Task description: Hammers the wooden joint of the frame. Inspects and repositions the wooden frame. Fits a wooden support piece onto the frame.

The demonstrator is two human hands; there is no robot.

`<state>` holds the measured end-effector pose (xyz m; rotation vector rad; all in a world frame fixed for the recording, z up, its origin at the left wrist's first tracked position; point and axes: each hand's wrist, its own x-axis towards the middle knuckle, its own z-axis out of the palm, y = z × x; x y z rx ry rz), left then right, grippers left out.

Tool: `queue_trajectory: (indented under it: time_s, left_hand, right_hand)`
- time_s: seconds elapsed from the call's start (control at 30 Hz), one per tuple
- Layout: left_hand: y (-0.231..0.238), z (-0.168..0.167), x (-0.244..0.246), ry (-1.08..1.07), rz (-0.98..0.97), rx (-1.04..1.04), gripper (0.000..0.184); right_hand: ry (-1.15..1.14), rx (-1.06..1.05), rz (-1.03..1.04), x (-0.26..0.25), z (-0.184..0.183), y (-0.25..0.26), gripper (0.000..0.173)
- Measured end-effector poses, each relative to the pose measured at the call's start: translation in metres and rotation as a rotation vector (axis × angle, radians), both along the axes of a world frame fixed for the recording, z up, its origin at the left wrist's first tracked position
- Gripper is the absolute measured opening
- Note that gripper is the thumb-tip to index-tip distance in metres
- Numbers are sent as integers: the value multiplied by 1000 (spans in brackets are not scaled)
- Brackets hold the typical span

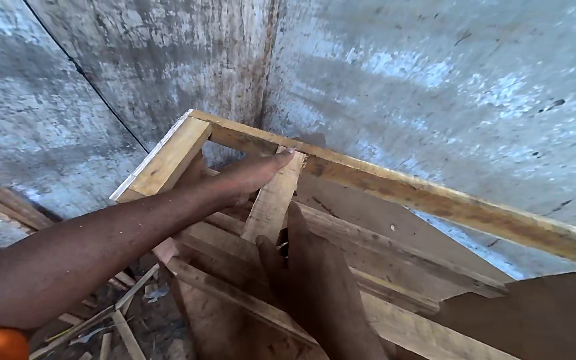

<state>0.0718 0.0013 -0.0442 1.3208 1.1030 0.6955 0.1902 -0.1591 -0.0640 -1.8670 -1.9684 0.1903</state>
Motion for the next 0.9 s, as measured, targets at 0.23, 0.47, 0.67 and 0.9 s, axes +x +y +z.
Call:
queue_trajectory:
  time_s: [0.23,0.47,0.67,0.9]
  left_hand:
    - [-5,5,2,27,-2,20,62]
    - [-28,16,14,175,61,89,62]
    - [-15,8,18,244,108,183,62]
    - [-8,5,14,285,41,230,64]
  right_hand:
    - [22,128,-19,4,-9,-2,52]
    - [70,360,40,7,-15,-23,35]
    - [334,553,238,38,-99,-110,25]
    - [466,-150,-231,128,-234,-295,31]
